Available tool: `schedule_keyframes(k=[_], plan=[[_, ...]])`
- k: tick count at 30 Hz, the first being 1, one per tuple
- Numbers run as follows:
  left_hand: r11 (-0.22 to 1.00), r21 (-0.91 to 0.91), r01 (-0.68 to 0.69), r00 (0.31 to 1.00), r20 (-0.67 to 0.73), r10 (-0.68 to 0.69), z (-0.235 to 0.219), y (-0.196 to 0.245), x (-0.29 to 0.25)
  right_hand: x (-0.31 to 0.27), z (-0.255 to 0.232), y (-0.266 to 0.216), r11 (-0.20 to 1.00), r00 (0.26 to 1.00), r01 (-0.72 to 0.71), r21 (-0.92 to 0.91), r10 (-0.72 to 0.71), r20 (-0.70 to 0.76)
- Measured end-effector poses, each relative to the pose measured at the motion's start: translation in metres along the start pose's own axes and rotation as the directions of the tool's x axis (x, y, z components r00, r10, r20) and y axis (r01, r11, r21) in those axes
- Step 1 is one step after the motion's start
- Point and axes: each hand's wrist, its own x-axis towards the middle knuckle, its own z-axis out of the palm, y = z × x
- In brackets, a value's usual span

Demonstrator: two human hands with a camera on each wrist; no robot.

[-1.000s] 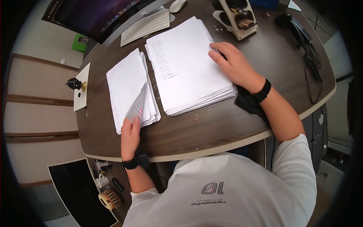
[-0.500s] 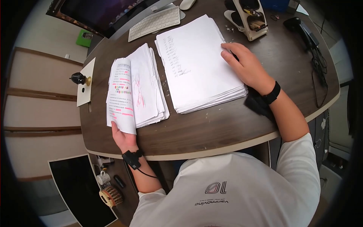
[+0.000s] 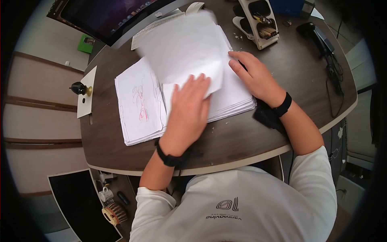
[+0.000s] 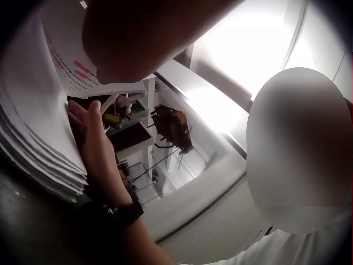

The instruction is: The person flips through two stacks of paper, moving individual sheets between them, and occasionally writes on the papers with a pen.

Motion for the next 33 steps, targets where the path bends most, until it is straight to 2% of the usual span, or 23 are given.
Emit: schedule_keyframes(k=[1, 3, 4, 6, 10, 13, 15, 17, 19, 21, 22, 23, 25, 26, 27, 29, 33], plan=[[0.998, -0.056, 0.019, 0.999, 0.045, -0.017, 0.015, 0.004, 0.005, 0.001, -0.002, -0.003, 0.999, 1.0, -0.022, 0.027, 0.022, 0.009], [0.999, -0.034, 0.028, 0.988, 0.153, -0.023, 0.04, 0.008, 0.012, 0.001, -0.002, -0.004, 0.998, 0.999, -0.045, 0.052, 0.044, 0.019], [0.999, -0.037, 0.027, 0.988, 0.153, -0.021, 0.052, 0.01, 0.011, 0.0, -0.001, -0.001, 0.999, 1.0, -0.018, 0.026, 0.018, 0.009], [0.993, 0.119, -0.006, 0.997, 0.075, -0.003, 0.07, 0.015, 0.008, 0.0, 0.002, 0.005, 1.0, 1.0, 0.007, -0.005, -0.007, -0.007], [0.976, 0.216, -0.023, 0.996, 0.092, 0.003, 0.069, 0.025, 0.002, -0.002, 0.004, 0.006, 0.998, 0.999, 0.035, -0.042, -0.036, -0.011], [0.992, 0.121, -0.034, 0.997, 0.07, 0.025, 0.055, 0.018, 0.004, 0.001, 0.002, 0.005, 1.0, 1.0, 0.011, -0.022, -0.011, 0.0], [0.997, 0.079, -0.007, 0.995, -0.095, 0.014, 0.035, -0.006, 0.002, 0.0, 0.001, 0.002, 1.0, 1.0, -0.012, 0.003, 0.012, 0.0], [0.987, 0.0, 0.158, 0.963, -0.22, -0.154, 0.026, -0.047, 0.006, 0.001, -0.002, -0.002, 1.0, 1.0, -0.029, 0.01, 0.029, -0.005], [0.954, -0.082, 0.289, 0.914, -0.272, -0.3, 0.019, -0.078, 0.008, 0.002, -0.004, -0.004, 0.999, 0.999, -0.037, 0.012, 0.037, 0.019], [0.92, -0.201, 0.335, 0.879, -0.284, -0.382, 0.018, -0.095, 0.008, 0.004, -0.004, -0.006, 0.999, 0.999, -0.045, 0.018, 0.044, 0.031], [0.879, -0.331, 0.344, 0.866, -0.251, -0.433, 0.024, -0.104, 0.007, 0.004, -0.004, -0.006, 0.999, 0.997, -0.036, 0.002, 0.035, 0.064], [0.863, -0.356, 0.358, 0.849, -0.26, -0.459, 0.025, -0.101, 0.007, 0.005, -0.003, -0.005, 0.999, 0.997, -0.025, -0.025, 0.026, 0.07], [0.866, -0.391, 0.313, 0.895, -0.184, -0.407, 0.024, -0.093, 0.009, 0.004, -0.003, -0.003, 0.997, 0.994, 0.003, -0.073, 0.004, 0.106], [0.907, -0.341, 0.248, 0.913, -0.232, -0.337, 0.028, -0.093, 0.008, 0.003, -0.001, -0.001, 0.999, 0.994, 0.01, -0.032, -0.007, 0.112], [0.896, -0.363, 0.255, 0.902, -0.246, -0.356, 0.03, -0.093, 0.008, 0.003, 0.0, -0.001, 1.0, 0.993, 0.015, 0.011, -0.016, 0.114], [0.922, -0.261, 0.287, 0.913, -0.216, -0.346, 0.03, -0.091, 0.007, 0.003, -0.003, -0.003, 1.0, 0.987, 0.021, -0.016, -0.018, 0.16], [0.918, -0.292, 0.269, 0.908, -0.241, -0.343, 0.031, -0.087, 0.007, 0.004, -0.001, -0.002, 0.999, 0.987, 0.025, -0.039, -0.018, 0.158]])
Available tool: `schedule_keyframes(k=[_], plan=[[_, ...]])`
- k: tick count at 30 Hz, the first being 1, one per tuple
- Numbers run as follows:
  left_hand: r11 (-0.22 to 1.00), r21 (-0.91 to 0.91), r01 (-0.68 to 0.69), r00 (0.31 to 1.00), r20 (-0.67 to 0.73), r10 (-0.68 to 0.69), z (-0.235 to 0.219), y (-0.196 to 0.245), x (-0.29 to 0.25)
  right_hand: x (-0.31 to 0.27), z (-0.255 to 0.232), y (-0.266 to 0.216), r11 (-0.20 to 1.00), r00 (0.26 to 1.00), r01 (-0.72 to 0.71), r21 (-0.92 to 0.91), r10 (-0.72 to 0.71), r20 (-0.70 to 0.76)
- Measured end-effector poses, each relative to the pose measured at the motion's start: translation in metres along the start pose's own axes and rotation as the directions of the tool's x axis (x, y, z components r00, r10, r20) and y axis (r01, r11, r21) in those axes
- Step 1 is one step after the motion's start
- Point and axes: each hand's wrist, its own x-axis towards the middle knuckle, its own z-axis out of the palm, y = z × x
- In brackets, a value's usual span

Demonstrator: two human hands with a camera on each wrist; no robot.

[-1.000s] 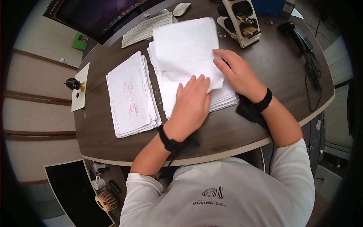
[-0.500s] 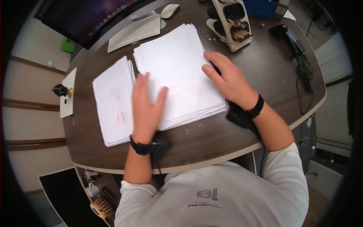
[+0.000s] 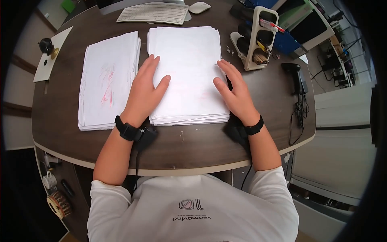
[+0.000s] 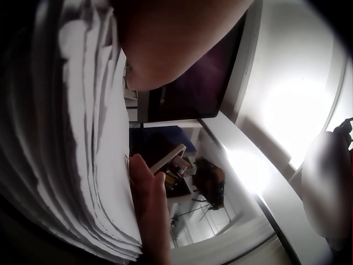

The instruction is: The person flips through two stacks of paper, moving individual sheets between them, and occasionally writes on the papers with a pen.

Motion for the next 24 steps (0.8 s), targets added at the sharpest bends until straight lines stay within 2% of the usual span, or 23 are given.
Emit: schedule_keyframes(k=[2, 3, 5, 6, 8, 9, 10, 11, 12, 14, 15, 18, 23, 24], plan=[[0.996, 0.012, -0.086, 0.995, -0.051, 0.087, -0.003, 0.0, 0.001, 0.0, 0.003, 0.003, 1.0, 1.0, 0.013, 0.012, -0.013, -0.008], [0.996, 0.018, -0.086, 0.994, -0.062, 0.086, -0.009, 0.0, 0.002, 0.0, 0.003, 0.005, 1.0, 1.0, 0.002, 0.019, -0.002, -0.016], [0.968, 0.185, -0.172, 0.961, -0.183, 0.205, -0.023, 0.002, 0.007, 0.0, 0.005, 0.004, 1.0, 0.999, -0.007, 0.029, 0.008, -0.031], [0.965, 0.226, -0.134, 0.958, -0.221, 0.185, -0.033, 0.001, 0.01, 0.0, 0.004, 0.003, 0.999, 0.999, -0.018, 0.029, 0.019, -0.032], [0.857, 0.514, -0.013, 0.963, -0.225, 0.149, -0.054, -0.009, 0.007, 0.001, 0.001, 0.004, 0.999, 0.998, -0.029, 0.025, 0.03, -0.05], [0.857, 0.515, -0.028, 0.962, -0.219, 0.163, -0.059, -0.014, 0.004, 0.001, 0.001, 0.006, 1.0, 0.998, -0.024, 0.013, 0.025, -0.054], [0.81, 0.579, 0.096, 0.987, -0.16, -0.003, -0.062, -0.02, -0.002, 0.0, 0.002, 0.006, 1.0, 0.998, -0.021, 0.002, 0.021, -0.055], [0.734, 0.646, 0.21, 0.977, -0.115, -0.179, -0.062, -0.023, -0.007, -0.002, 0.003, 0.006, 1.0, 0.998, -0.025, 0.002, 0.025, -0.063], [0.734, 0.647, 0.207, 0.978, -0.116, -0.175, -0.061, -0.026, -0.008, -0.002, 0.005, 0.006, 1.0, 0.998, -0.017, -0.001, 0.017, -0.062], [0.748, 0.623, 0.231, 0.944, 0.042, -0.327, -0.062, -0.026, -0.009, -0.002, 0.007, 0.004, 1.0, 0.999, 0.003, -0.004, -0.003, -0.051], [0.761, 0.614, 0.212, 0.954, 0.037, -0.296, -0.062, -0.024, -0.009, -0.002, 0.007, 0.004, 1.0, 0.998, 0.0, -0.009, 0.0, -0.055], [0.777, 0.582, 0.239, 0.934, 0.08, -0.347, -0.068, -0.014, -0.003, -0.001, 0.008, 0.006, 1.0, 0.999, 0.003, 0.003, -0.003, -0.049], [0.79, 0.55, 0.27, 0.928, 0.07, -0.366, -0.081, -0.013, -0.005, -0.002, 0.008, 0.007, 1.0, 0.998, 0.019, -0.019, -0.02, -0.056], [0.82, 0.499, 0.279, 0.938, 0.04, -0.344, -0.085, -0.017, -0.007, -0.001, 0.008, 0.007, 1.0, 0.998, 0.025, -0.017, -0.026, -0.056]])
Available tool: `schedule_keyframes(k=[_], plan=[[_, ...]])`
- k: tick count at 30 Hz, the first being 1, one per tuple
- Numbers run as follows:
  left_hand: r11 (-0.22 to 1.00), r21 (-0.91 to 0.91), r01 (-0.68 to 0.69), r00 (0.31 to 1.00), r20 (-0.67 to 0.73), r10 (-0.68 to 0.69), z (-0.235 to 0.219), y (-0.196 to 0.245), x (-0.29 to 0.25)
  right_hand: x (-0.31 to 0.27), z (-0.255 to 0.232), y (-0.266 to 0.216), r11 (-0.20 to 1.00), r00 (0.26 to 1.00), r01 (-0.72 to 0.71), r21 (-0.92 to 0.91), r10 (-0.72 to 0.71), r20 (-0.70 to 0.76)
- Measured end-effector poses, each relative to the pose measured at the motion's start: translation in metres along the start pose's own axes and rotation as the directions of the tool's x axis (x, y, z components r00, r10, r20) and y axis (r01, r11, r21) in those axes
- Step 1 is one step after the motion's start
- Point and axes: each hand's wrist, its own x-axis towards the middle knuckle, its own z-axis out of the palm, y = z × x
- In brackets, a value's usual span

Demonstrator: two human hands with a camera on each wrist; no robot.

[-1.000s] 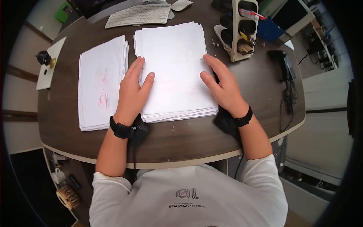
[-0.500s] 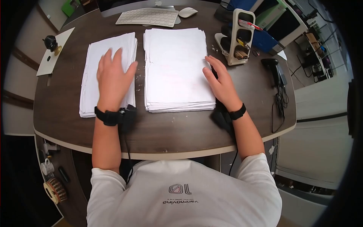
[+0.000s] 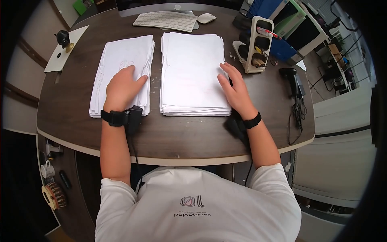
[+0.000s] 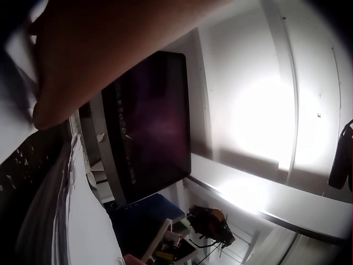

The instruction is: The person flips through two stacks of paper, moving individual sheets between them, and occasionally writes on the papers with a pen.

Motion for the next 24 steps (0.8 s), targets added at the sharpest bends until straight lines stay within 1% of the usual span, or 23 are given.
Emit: schedule_keyframes(k=[1, 2, 4, 5, 6, 8, 9, 10, 12, 13, 15, 16, 18, 19, 21, 22, 24], plan=[[0.998, -0.059, -0.006, 0.999, -0.036, 0.004, 0.0, -0.006, -0.001, -0.001, 0.0, 0.001, 1.0, 1.0, 0.004, 0.002, -0.004, 0.001], [0.998, -0.056, -0.005, 0.999, -0.033, 0.003, -0.001, -0.013, -0.001, -0.001, 0.0, 0.0, 1.0, 1.0, 0.001, 0.005, -0.001, 0.001], [0.961, -0.275, -0.005, 0.997, -0.073, -0.016, -0.003, -0.028, 0.0, 0.0, 0.0, -0.003, 1.0, 1.0, -0.002, 0.01, 0.002, 0.004], [0.94, -0.342, -0.018, 0.991, -0.13, -0.028, -0.001, -0.036, 0.002, -0.001, 0.001, -0.003, 1.0, 1.0, -0.006, 0.016, 0.006, -0.001], [0.942, -0.335, -0.023, 0.991, -0.13, -0.022, 0.0, -0.048, 0.006, 0.0, 0.0, -0.002, 1.0, 1.0, -0.011, 0.016, 0.011, 0.002], [0.819, -0.571, 0.059, 0.985, -0.1, -0.141, 0.004, -0.072, 0.014, -0.001, -0.001, -0.003, 1.0, 1.0, -0.02, 0.012, 0.02, 0.004], [0.758, -0.648, 0.077, 0.977, -0.101, -0.186, 0.006, -0.081, 0.017, -0.001, -0.002, -0.005, 1.0, 1.0, -0.026, 0.008, 0.026, 0.011], [0.758, -0.648, 0.078, 0.977, -0.101, -0.187, 0.002, -0.085, 0.017, 0.0, -0.002, -0.006, 1.0, 0.999, -0.03, 0.004, 0.03, 0.019], [0.827, -0.53, 0.188, 0.966, -0.054, -0.254, -0.005, -0.093, 0.016, 0.0, -0.001, -0.005, 1.0, 0.999, -0.022, -0.008, 0.022, 0.024], [0.827, -0.529, 0.192, 0.964, -0.054, -0.259, -0.006, -0.098, 0.015, -0.001, 0.0, -0.004, 1.0, 1.0, -0.018, -0.02, 0.018, 0.024], [0.731, -0.664, 0.156, 0.974, -0.019, -0.226, -0.006, -0.103, 0.015, -0.001, 0.0, -0.003, 1.0, 0.999, -0.022, -0.015, 0.023, 0.032], [0.738, -0.658, 0.153, 0.975, -0.023, -0.222, -0.01, -0.1, 0.014, -0.001, 0.001, -0.003, 1.0, 0.999, -0.029, -0.011, 0.029, 0.031], [0.58, -0.814, 0.004, 0.976, -0.124, -0.181, -0.014, -0.085, 0.01, -0.001, 0.001, -0.008, 0.999, 0.998, -0.05, 0.0, 0.05, 0.024], [0.591, -0.807, -0.008, 0.979, -0.127, -0.16, -0.019, -0.069, 0.007, -0.002, -0.001, -0.009, 0.998, 0.997, -0.069, 0.0, 0.069, 0.031], [0.504, -0.857, -0.109, 0.975, -0.192, -0.115, -0.028, -0.027, -0.003, -0.003, -0.001, -0.008, 0.998, 0.998, -0.068, 0.01, 0.068, 0.015], [0.506, -0.855, -0.112, 0.976, -0.189, -0.104, -0.027, -0.011, -0.002, -0.003, -0.001, -0.009, 0.998, 0.998, -0.057, 0.016, 0.057, 0.026], [0.647, -0.729, -0.221, 0.973, -0.208, 0.098, -0.025, 0.016, -0.002, -0.004, -0.001, -0.008, 0.998, 0.998, -0.053, 0.017, 0.053, 0.022]])
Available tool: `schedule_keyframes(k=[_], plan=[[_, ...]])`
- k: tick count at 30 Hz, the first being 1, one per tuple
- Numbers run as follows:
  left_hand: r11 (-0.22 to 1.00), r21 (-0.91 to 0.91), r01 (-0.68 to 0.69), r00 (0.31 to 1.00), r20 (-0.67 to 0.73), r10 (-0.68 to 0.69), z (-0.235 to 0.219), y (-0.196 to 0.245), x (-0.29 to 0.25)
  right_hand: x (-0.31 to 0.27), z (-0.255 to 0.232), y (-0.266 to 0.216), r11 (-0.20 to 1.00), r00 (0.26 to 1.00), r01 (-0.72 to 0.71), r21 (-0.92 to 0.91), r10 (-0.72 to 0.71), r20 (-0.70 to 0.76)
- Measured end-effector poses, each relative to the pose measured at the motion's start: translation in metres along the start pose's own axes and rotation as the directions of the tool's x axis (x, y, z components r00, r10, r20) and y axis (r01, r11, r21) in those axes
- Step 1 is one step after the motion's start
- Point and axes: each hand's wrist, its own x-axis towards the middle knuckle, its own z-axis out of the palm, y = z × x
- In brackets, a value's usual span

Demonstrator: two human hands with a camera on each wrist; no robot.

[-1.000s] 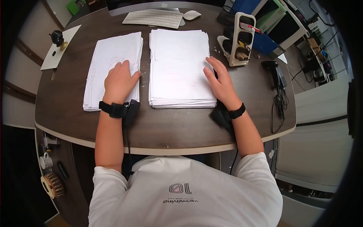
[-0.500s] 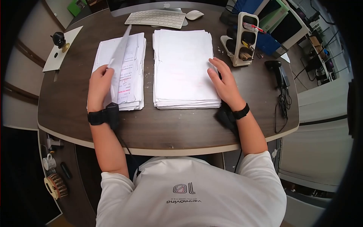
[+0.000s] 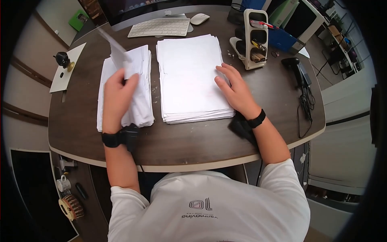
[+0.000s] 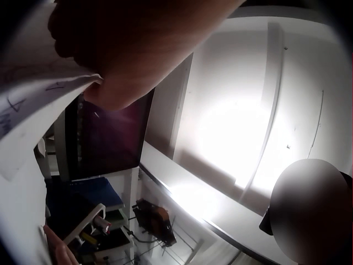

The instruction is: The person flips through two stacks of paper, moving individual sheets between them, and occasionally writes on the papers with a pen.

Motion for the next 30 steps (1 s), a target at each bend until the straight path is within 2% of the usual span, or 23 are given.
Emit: schedule_keyframes(k=[2, 3, 4, 7, 9, 10, 12, 15, 16, 18, 20, 22, 24, 25, 28, 29, 30], plan=[[0.988, 0.157, 0.001, 0.985, 0.173, -0.029, 0.022, 0.02, 0.006, 0.002, 0.001, 0.001, 1.0, 1.0, 0.008, 0.003, -0.008, 0.003], [0.959, 0.281, -0.039, 0.975, 0.22, -0.025, 0.033, 0.037, 0.01, 0.002, 0.001, 0.002, 1.0, 1.0, 0.007, 0.006, -0.007, 0.001], [0.964, 0.252, -0.079, 0.974, 0.226, 0.021, 0.047, 0.056, 0.009, 0.001, 0.001, 0.002, 1.0, 1.0, 0.005, 0.009, -0.005, 0.001], [0.949, 0.269, -0.162, 0.961, 0.262, 0.09, 0.082, 0.051, 0.033, 0.001, 0.0, 0.001, 1.0, 1.0, 0.007, 0.03, -0.007, 0.003], [0.903, 0.38, -0.202, 0.92, 0.391, 0.041, 0.102, 0.051, 0.047, 0.001, -0.001, 0.0, 0.999, 1.0, 0.008, 0.035, -0.008, 0.0], [0.903, 0.379, -0.202, 0.919, 0.392, 0.041, 0.113, 0.051, 0.052, 0.0, -0.001, 0.0, 0.999, 1.0, 0.006, 0.043, -0.007, 0.003], [0.925, 0.337, -0.173, 0.867, 0.497, -0.018, 0.132, 0.049, 0.058, 0.0, -0.001, 0.001, 1.0, 1.0, 0.014, 0.027, -0.014, 0.0], [0.913, 0.368, -0.175, 0.834, 0.548, -0.061, 0.158, 0.039, 0.062, 0.002, 0.002, 0.007, 0.998, 0.999, 0.04, 0.045, -0.038, -0.025], [0.913, 0.369, -0.176, 0.834, 0.548, -0.061, 0.16, 0.037, 0.058, 0.003, 0.002, 0.01, 0.996, 0.998, 0.051, 0.078, -0.048, -0.042], [0.959, 0.23, -0.164, 0.836, 0.549, 0.011, 0.16, 0.031, 0.042, 0.005, 0.001, 0.011, 0.994, 0.997, 0.047, 0.1, -0.042, -0.06], [0.95, 0.291, -0.116, 0.889, 0.457, -0.031, 0.141, 0.044, 0.028, 0.005, -0.001, 0.011, 0.991, 0.996, 0.028, 0.13, -0.017, -0.086], [0.907, 0.334, -0.258, 0.938, 0.311, 0.152, 0.118, 0.034, 0.019, 0.005, -0.001, 0.008, 0.993, 0.993, -0.025, 0.118, 0.038, -0.109], [0.857, 0.413, -0.308, 0.945, 0.234, 0.227, 0.092, 0.02, 0.013, 0.005, -0.003, 0.004, 0.989, 0.99, -0.047, 0.137, 0.065, -0.123], [0.874, 0.428, -0.228, 0.965, 0.219, 0.144, 0.082, 0.018, 0.008, 0.005, -0.003, 0.003, 0.988, 0.989, -0.054, 0.146, 0.073, -0.126], [0.851, 0.443, -0.282, 0.958, 0.185, 0.221, 0.064, -0.01, -0.004, 0.007, -0.004, 0.004, 0.984, 0.986, -0.071, 0.166, 0.094, -0.139], [0.872, 0.436, -0.224, 0.97, 0.181, 0.159, 0.062, -0.012, -0.009, 0.009, -0.004, 0.006, 0.984, 0.986, -0.074, 0.16, 0.097, -0.137], [0.877, 0.428, -0.219, 0.971, 0.181, 0.155, 0.061, -0.018, -0.011, 0.009, -0.005, 0.007, 0.981, 0.984, -0.093, 0.168, 0.116, -0.133]])
